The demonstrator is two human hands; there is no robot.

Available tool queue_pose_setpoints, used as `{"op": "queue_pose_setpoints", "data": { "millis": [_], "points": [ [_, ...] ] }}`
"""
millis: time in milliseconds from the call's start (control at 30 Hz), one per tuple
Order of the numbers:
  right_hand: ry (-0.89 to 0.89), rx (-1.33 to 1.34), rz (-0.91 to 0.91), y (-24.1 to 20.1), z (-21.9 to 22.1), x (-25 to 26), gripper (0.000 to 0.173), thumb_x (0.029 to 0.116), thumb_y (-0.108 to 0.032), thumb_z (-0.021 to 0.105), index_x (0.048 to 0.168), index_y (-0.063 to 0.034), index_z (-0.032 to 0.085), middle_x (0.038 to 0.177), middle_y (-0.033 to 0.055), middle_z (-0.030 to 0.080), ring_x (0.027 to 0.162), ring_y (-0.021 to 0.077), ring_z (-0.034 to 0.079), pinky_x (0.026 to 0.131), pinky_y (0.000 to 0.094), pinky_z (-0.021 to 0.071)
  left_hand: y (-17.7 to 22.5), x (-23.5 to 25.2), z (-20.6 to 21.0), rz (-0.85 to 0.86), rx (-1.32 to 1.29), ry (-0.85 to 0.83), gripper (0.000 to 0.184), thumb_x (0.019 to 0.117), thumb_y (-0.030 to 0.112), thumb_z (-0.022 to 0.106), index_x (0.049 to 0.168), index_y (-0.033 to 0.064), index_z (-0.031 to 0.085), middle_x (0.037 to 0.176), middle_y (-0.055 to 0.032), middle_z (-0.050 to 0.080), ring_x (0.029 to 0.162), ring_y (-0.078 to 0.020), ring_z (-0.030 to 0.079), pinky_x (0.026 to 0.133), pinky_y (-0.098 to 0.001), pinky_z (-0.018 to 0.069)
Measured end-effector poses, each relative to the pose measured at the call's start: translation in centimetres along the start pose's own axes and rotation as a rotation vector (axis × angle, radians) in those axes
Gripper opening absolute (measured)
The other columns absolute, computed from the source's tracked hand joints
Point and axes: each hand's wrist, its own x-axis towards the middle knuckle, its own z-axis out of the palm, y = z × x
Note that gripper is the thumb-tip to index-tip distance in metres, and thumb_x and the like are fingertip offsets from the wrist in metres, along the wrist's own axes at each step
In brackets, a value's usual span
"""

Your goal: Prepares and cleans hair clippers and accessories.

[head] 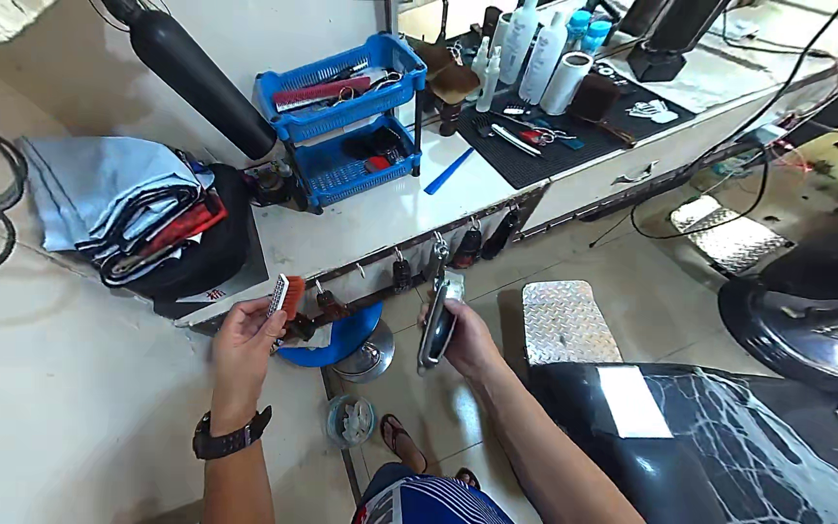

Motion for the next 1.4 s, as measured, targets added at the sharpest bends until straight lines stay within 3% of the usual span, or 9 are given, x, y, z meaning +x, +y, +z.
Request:
{"op": "queue_pose_setpoints", "data": {
  "millis": [100, 267, 400, 667, 767, 867, 967, 1133, 1400],
  "points": [
    [0.061, 0.187, -0.177, 0.2, 3.1, 4.2, 0.024, 0.1010, -0.007, 0.049, 0.124, -0.0044, 0.054, 0.115, 0.0166, 0.070, 0.103, 0.0249, 0.070, 0.091, 0.0415, 0.0586, -0.8, 2.8, -0.5, 0.019, -0.020, -0.036, 0.029, 0.0952, 0.012, 0.070, 0.122, 0.0043, 0.062, 0.104, -0.0054, 0.071, 0.086, -0.0139, 0.070, 0.078, -0.0313, 0.0621],
    [0.295, 0.342, -0.317, 0.6, 7.2, 9.4, 0.025, 0.0973, 0.001, 0.051, 0.120, -0.0081, 0.050, 0.110, 0.0110, 0.068, 0.100, 0.0232, 0.069, 0.088, 0.0433, 0.0591, -2.3, 5.8, -1.1, 0.046, -0.076, -0.078, 0.027, 0.0951, 0.010, 0.070, 0.121, 0.0046, 0.063, 0.101, -0.0045, 0.072, 0.082, -0.0131, 0.070, 0.076, -0.0296, 0.0617],
    [0.374, 0.352, -0.357, 1.6, 8.7, 11.7, 0.028, 0.0992, 0.000, 0.054, 0.124, -0.0080, 0.046, 0.110, 0.0105, 0.065, 0.103, 0.0232, 0.067, 0.094, 0.0446, 0.0567, -3.3, 7.2, -1.5, -0.005, -0.111, -0.084, 0.029, 0.0943, 0.010, 0.071, 0.121, 0.0046, 0.064, 0.103, -0.0063, 0.071, 0.085, -0.0151, 0.070, 0.078, -0.0311, 0.0617],
    [0.564, 0.233, -0.339, 2.0, 9.3, 9.5, 0.030, 0.1031, -0.006, 0.056, 0.131, -0.0046, 0.045, 0.111, 0.0131, 0.063, 0.099, 0.0216, 0.067, 0.088, 0.0410, 0.0585, -3.8, 8.8, -1.4, 0.002, -0.154, -0.095, 0.027, 0.0932, 0.004, 0.070, 0.119, 0.0038, 0.063, 0.106, -0.0057, 0.070, 0.085, -0.0134, 0.071, 0.076, -0.0299, 0.0625],
    [0.568, 0.407, -0.278, 3.3, 7.5, 7.8, 0.023, 0.1033, -0.008, 0.054, 0.125, -0.0046, 0.052, 0.110, 0.0119, 0.065, 0.097, 0.0213, 0.067, 0.088, 0.0387, 0.0576, -3.6, 8.6, -1.2, -0.006, -0.162, -0.099, 0.027, 0.0928, 0.004, 0.071, 0.119, 0.0049, 0.064, 0.106, -0.0054, 0.070, 0.086, -0.0137, 0.070, 0.077, -0.0306, 0.0623],
    [0.526, 0.584, -0.146, 5.8, 4.7, 5.6, 0.023, 0.1068, -0.023, 0.045, 0.121, -0.0065, 0.054, 0.109, 0.0127, 0.068, 0.097, 0.0232, 0.070, 0.089, 0.0393, 0.0593, -3.4, 7.9, -1.4, 0.003, -0.180, -0.096, 0.027, 0.0924, 0.004, 0.072, 0.119, 0.0048, 0.065, 0.105, -0.0060, 0.071, 0.087, -0.0152, 0.071, 0.077, -0.0313, 0.0625],
    [0.612, 0.700, 0.035, 9.5, 2.8, 5.1, 0.030, 0.1073, -0.029, 0.046, 0.126, -0.0054, 0.050, 0.110, 0.0150, 0.067, 0.097, 0.0256, 0.072, 0.087, 0.0375, 0.0612, -3.1, 6.6, -1.4, -0.043, -0.130, -0.101, 0.027, 0.0930, 0.007, 0.072, 0.119, 0.0047, 0.065, 0.104, -0.0067, 0.071, 0.088, -0.0161, 0.071, 0.079, -0.0313, 0.0620],
    [0.500, 0.816, 0.255, 14.8, 0.1, 7.7, 0.037, 0.1067, -0.034, 0.046, 0.131, -0.0051, 0.049, 0.114, 0.0157, 0.068, 0.096, 0.0239, 0.074, 0.083, 0.0322, 0.0627, -3.5, 4.3, -1.8, -0.096, -0.041, -0.104, 0.032, 0.0925, 0.013, 0.070, 0.120, -0.0016, 0.062, 0.106, -0.0103, 0.071, 0.094, -0.0188, 0.071, 0.085, -0.0348, 0.0615],
    [0.328, 0.856, 0.365, 17.3, -1.6, 11.3, 0.032, 0.1040, -0.021, 0.041, 0.127, -0.0005, 0.050, 0.115, 0.0219, 0.067, 0.097, 0.0299, 0.073, 0.085, 0.0367, 0.0621, -4.0, 1.0, -3.1, -0.187, 0.016, -0.090, 0.031, 0.0925, 0.009, 0.067, 0.121, -0.0030, 0.061, 0.109, -0.0107, 0.070, 0.095, -0.0185, 0.070, 0.084, -0.0336, 0.0608]
  ]
}}
